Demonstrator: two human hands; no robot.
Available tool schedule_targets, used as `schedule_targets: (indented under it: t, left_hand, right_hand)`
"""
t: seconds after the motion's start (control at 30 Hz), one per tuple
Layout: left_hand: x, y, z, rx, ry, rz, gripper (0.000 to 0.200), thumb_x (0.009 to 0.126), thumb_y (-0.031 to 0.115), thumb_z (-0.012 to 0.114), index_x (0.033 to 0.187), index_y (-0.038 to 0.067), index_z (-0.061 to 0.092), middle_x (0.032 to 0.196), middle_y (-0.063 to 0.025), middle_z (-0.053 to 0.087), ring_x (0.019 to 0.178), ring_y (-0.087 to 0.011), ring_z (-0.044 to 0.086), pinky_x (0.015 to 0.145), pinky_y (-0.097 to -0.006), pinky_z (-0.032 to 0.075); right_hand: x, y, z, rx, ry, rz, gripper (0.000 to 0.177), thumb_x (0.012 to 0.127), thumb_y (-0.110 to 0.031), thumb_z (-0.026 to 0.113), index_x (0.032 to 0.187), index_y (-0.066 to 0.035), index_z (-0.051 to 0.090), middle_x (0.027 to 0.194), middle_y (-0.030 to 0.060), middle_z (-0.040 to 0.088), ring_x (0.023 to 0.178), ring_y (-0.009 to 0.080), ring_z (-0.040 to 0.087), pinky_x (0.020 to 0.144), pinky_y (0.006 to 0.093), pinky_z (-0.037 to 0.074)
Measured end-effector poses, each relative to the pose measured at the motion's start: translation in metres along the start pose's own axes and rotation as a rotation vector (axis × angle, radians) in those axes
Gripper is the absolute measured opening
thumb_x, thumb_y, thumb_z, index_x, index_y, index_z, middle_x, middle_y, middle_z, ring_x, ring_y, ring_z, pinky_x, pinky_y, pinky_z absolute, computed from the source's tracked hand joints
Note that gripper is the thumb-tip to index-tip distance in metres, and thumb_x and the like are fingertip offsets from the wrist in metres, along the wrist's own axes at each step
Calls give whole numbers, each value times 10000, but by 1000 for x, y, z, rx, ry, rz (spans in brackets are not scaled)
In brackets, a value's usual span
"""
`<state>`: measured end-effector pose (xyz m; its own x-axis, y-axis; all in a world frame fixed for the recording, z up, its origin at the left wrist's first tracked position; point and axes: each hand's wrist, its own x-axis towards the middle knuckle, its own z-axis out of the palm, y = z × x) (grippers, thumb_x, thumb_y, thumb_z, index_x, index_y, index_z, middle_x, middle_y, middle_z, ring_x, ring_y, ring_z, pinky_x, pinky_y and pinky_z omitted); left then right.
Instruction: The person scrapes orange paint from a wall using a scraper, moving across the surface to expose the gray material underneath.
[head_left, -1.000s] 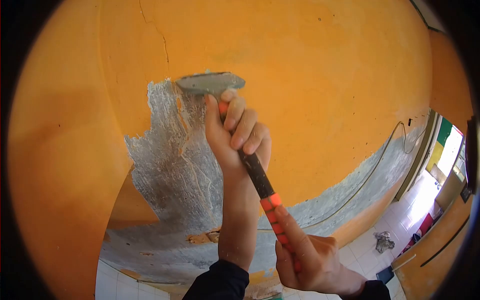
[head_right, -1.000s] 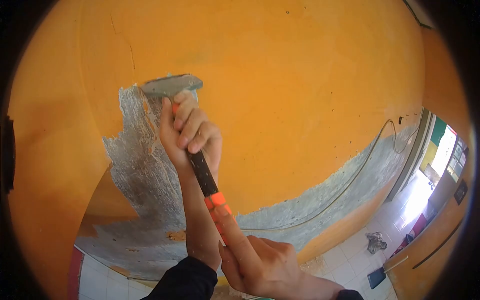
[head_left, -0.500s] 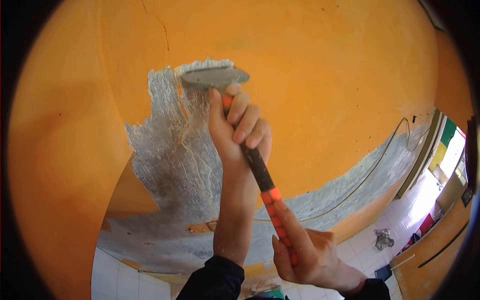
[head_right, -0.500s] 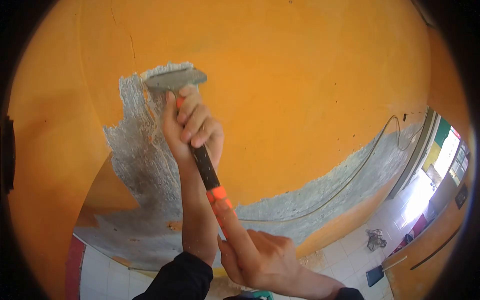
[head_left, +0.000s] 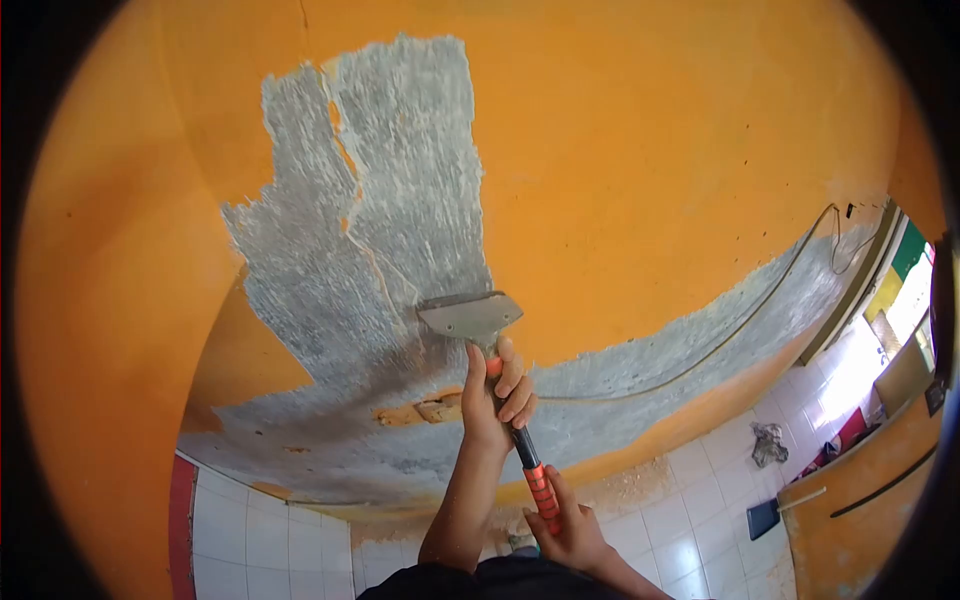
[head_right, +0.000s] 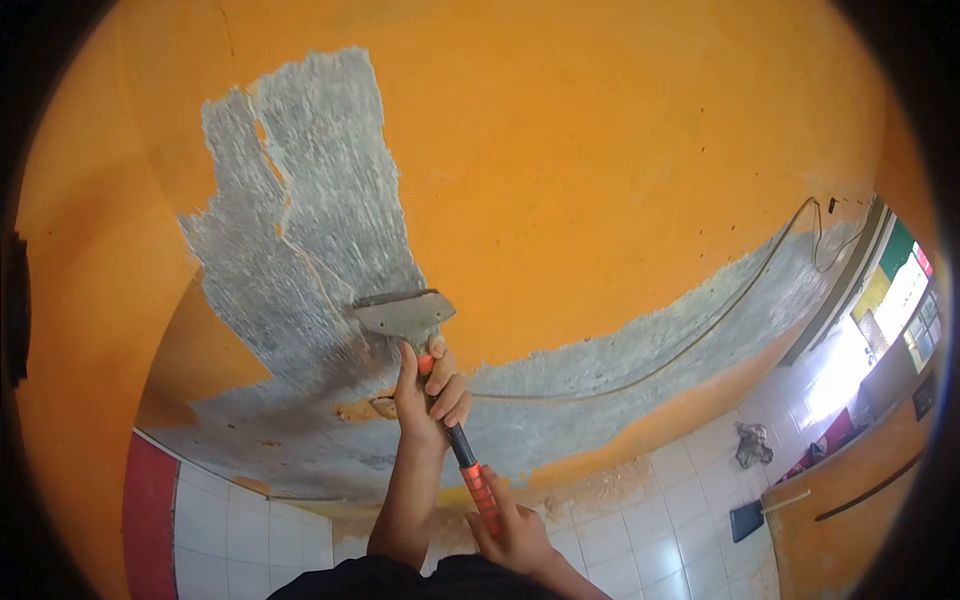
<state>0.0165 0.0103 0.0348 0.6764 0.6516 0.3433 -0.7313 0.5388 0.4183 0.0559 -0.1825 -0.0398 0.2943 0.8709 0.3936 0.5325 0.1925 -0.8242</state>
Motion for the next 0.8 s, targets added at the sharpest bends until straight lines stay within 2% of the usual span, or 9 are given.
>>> schedule_targets:
  t: [0.03,0.13,0.2,0.27,0.33,0.43,0.6,0.7,0.8]
  left_hand:
    - [-8,-4,-13,-8,22,-10,396,999,488,320,963,118,456,590,52,347,349,-46,285,307,-209,299]
    - [-32,-15,-46,187,218,-59,467,957,588,332,1003,138,448,625,50,341,389,-54,314,343,-213,305]
    - [-45,-23,-64,278,350,-59,467,951,609,310,990,181,493,632,56,355,406,-69,303,354,-225,276]
    - [-53,-30,-83,288,345,-66,480,945,621,306,1009,187,499,635,54,356,410,-74,309,355,-230,283]
    - [-62,-34,-95,318,342,-77,488,938,628,321,1050,191,507,638,51,359,416,-81,321,364,-236,296]
    - [-65,-39,-109,464,414,-135,525,942,633,303,1031,138,453,630,36,371,404,-76,353,356,-234,317]
    - [-68,-40,-120,496,417,-156,468,956,591,347,998,136,448,616,37,362,400,-72,349,362,-229,318]
    - [-72,-46,-143,505,355,-197,492,914,638,396,1041,175,503,641,40,370,422,-82,348,366,-231,299]
    - [-81,-57,-155,541,445,-198,508,912,646,387,1039,166,494,631,42,363,404,-81,337,353,-236,288]
  right_hand:
    - [-7,4,5,107,-39,199,634,836,-159,642,1389,-28,360,756,158,643,596,302,643,558,372,505]
    - [-22,35,19,155,-141,364,566,874,-190,630,1360,-21,394,726,126,621,577,263,622,581,345,492]
    - [-33,56,33,228,-150,373,492,899,-209,606,1318,-17,432,703,91,597,569,215,597,579,318,480]
    - [-42,74,46,305,-153,384,426,925,-228,583,1275,-14,469,681,57,573,562,167,573,576,291,469]
    - [-48,85,58,520,-171,539,306,977,-258,507,1159,-12,526,651,-8,509,548,83,493,539,239,419]
    - [-41,84,70,743,-139,639,315,1017,-308,401,1051,-18,521,650,-33,433,540,47,412,495,212,354]
    - [-50,112,100,649,-84,609,349,1016,-344,390,996,-19,516,606,-48,410,519,40,394,472,211,326]
    - [-56,127,113,599,-81,612,363,1008,-365,407,996,-19,517,597,-48,422,518,40,400,473,213,331]
    - [-65,135,122,507,-49,624,410,990,-411,438,1014,-11,522,627,-32,482,524,64,440,485,218,358]
